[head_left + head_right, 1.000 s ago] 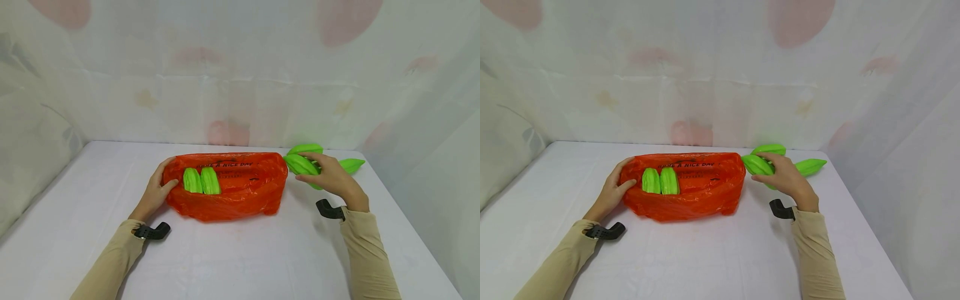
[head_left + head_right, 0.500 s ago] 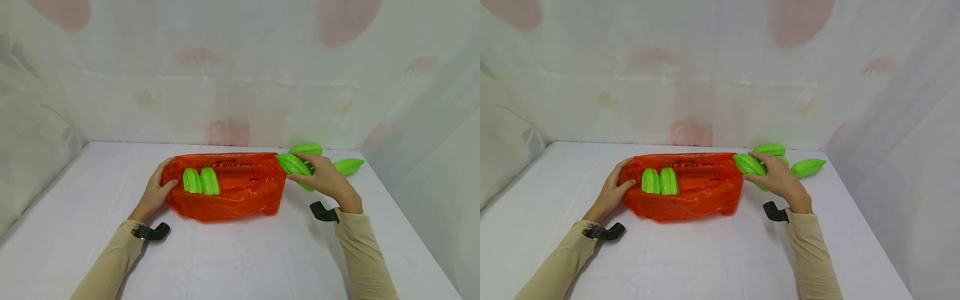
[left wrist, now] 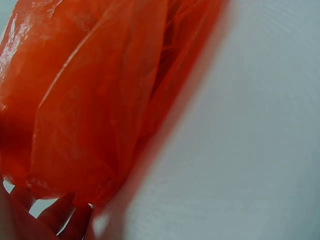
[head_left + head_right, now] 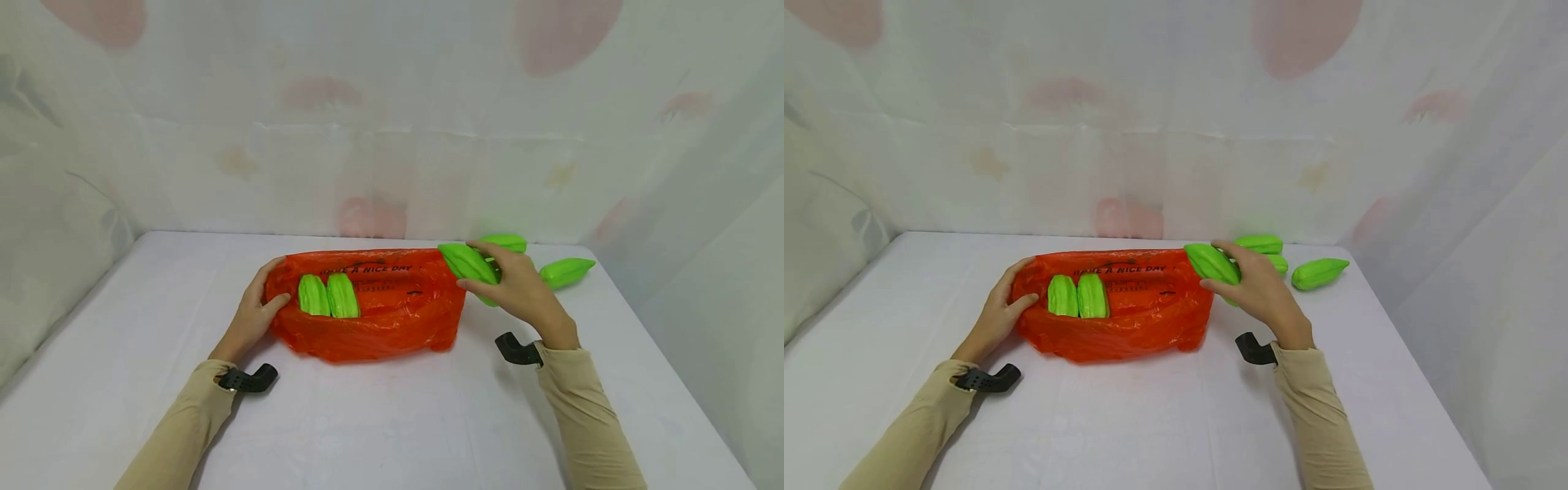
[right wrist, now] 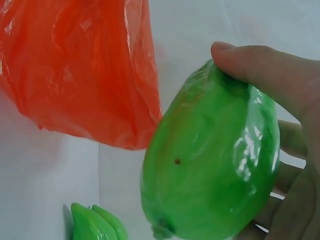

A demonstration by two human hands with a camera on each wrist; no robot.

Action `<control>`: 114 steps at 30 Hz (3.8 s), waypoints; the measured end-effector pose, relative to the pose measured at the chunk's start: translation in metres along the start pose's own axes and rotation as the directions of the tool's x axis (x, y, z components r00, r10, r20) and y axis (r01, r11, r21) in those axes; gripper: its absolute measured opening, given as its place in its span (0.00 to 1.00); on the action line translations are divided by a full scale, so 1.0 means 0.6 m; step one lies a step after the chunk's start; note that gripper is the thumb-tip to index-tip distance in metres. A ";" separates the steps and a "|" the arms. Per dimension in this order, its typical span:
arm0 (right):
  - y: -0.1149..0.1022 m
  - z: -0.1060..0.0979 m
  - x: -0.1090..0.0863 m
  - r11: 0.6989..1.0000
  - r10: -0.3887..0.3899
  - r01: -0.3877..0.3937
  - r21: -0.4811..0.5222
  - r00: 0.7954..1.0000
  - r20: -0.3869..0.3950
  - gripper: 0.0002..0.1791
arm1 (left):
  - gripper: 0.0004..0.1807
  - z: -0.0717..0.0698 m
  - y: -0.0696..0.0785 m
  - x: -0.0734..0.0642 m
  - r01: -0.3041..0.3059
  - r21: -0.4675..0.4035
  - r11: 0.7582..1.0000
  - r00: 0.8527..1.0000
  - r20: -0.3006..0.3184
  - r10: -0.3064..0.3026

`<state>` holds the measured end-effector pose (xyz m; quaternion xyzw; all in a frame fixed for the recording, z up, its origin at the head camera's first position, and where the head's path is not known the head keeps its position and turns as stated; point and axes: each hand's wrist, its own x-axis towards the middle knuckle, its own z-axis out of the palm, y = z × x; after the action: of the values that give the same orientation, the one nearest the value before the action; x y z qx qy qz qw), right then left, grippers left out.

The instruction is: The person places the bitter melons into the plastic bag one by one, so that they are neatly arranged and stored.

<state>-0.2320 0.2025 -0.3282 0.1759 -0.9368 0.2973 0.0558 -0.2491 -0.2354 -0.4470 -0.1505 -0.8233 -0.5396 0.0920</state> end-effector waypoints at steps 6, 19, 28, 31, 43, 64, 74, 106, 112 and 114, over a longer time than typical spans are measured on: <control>-0.014 0.010 0.004 0.999 -0.039 0.039 -0.021 0.999 -0.031 0.38 | 0.36 -0.001 0.003 -0.001 -0.021 -0.011 1.000 1.000 -0.008 0.021; -0.054 0.032 0.023 0.994 -0.101 0.104 0.033 0.993 -0.063 0.37 | 0.35 -0.001 0.002 0.003 -0.005 -0.006 1.000 1.000 -0.005 0.005; -0.077 0.053 0.050 0.989 -0.109 0.118 0.092 0.989 -0.097 0.37 | 0.35 -0.002 0.001 0.001 -0.025 -0.012 1.000 1.000 -0.003 0.025; -0.083 0.061 0.056 0.988 -0.092 0.101 0.119 0.992 -0.084 0.37 | 0.36 -0.001 -0.001 0.001 -0.025 -0.015 1.000 1.000 -0.001 0.025; -0.098 0.095 0.076 0.989 -0.040 0.037 0.141 0.999 0.016 0.38 | 0.36 -0.001 0.000 0.001 -0.020 -0.015 1.000 1.000 -0.002 0.020; -0.121 0.142 0.090 0.997 0.039 -0.053 0.060 0.976 0.215 0.36 | 0.36 -0.001 -0.001 0.002 -0.025 -0.023 0.999 1.000 0.002 0.025; -0.123 0.154 0.096 0.995 0.061 -0.081 0.054 0.951 0.304 0.38 | 0.36 -0.001 -0.002 0.002 -0.022 -0.013 1.000 1.000 -0.001 0.022; -0.136 0.186 0.104 0.984 0.142 -0.169 0.051 0.930 0.340 0.37 | 0.35 -0.002 0.001 0.001 -0.008 -0.005 1.000 1.000 0.012 0.008; -0.132 0.182 0.102 0.979 0.121 -0.171 0.108 0.924 0.363 0.36 | 0.35 -0.002 0.002 0.001 0.000 0.002 1.000 1.000 0.015 0.000; -0.130 0.181 0.103 0.979 0.104 -0.159 0.125 0.925 0.365 0.35 | 0.36 -0.003 0.002 0.001 0.000 -0.001 1.000 1.000 0.014 0.000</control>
<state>-0.2611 0.0622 -0.3618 0.1673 -0.9155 0.3341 -0.1488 -0.2493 -0.2362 -0.4450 -0.1542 -0.8237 -0.5388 0.0864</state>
